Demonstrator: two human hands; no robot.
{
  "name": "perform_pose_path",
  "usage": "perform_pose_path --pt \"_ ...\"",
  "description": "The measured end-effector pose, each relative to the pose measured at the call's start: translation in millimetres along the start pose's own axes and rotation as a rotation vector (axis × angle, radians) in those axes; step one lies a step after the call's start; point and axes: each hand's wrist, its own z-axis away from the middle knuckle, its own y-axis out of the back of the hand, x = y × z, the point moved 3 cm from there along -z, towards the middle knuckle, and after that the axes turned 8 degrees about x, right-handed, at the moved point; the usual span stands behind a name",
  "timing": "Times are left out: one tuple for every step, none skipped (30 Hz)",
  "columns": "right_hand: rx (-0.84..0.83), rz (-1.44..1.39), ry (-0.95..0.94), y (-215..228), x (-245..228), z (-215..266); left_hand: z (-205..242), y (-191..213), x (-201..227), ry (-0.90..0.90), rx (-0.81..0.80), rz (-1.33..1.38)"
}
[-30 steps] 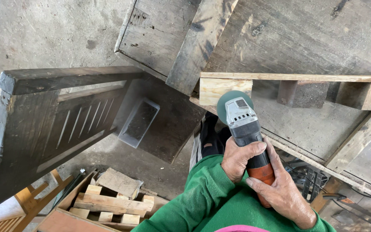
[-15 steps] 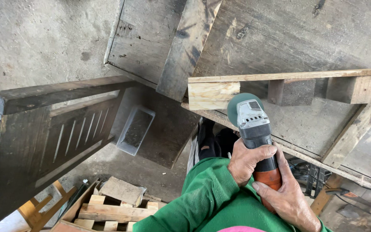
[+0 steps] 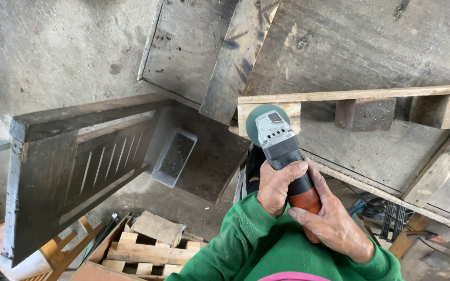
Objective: The person uses an angle grinder with a sanding disc to smooth the edges and surfaces of a wooden pallet. They move the tool along the wood, generating dust, and briefly reposition the pallet to access different areas.
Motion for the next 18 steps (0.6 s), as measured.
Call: perform_pose_path --pt "-0.009 0.001 0.027 1 2 3 3 1 -3 0.008 0.019 0.000" --pt "-0.012 0.004 0.063 3 2 3 2 0 -5 0.010 0.030 -0.001" --pt "-0.016 0.006 0.100 4 2 3 2 0 -7 0.011 0.040 -0.002" --pt "-0.016 -0.009 0.076 5 4 5 4 0 -10 0.012 0.043 -0.004" --pt "-0.016 -0.025 0.052 5 7 7 5 0 -13 0.013 0.047 -0.005" --pt "-0.017 -0.040 0.029 5 10 9 7 1 -15 0.012 0.050 -0.008" --pt "-0.019 -0.031 0.025 6 12 10 8 1 -18 0.017 0.051 -0.006" --pt "-0.021 -0.022 0.022 6 14 12 10 1 -20 0.020 0.052 -0.005" --pt "-0.023 -0.013 0.018 6 15 14 12 1 -22 0.024 0.053 -0.004" --pt "-0.014 -0.009 0.007 7 17 15 14 1 -23 0.028 0.049 -0.008" --pt "-0.004 -0.005 -0.004 7 19 16 16 1 -23 0.032 0.046 -0.011" --pt "0.005 0.001 -0.016 8 21 17 17 0 -24 0.035 0.043 -0.013" --pt "0.014 0.006 -0.008 10 22 17 17 -1 -25 0.040 0.028 0.003" --pt "0.021 0.010 0.001 11 23 16 16 -2 -25 0.044 0.013 0.017" --pt "0.028 0.014 0.009 12 25 15 14 -3 -24 0.048 -0.001 0.031" --pt "0.033 -0.027 0.041 12 26 14 11 -3 -24 0.034 -0.012 0.018" --pt "0.038 -0.068 0.072 12 26 11 8 -4 -23 0.021 -0.023 0.004" --pt "0.045 -0.111 0.106 13 26 9 4 -4 -21 0.007 -0.037 -0.012"
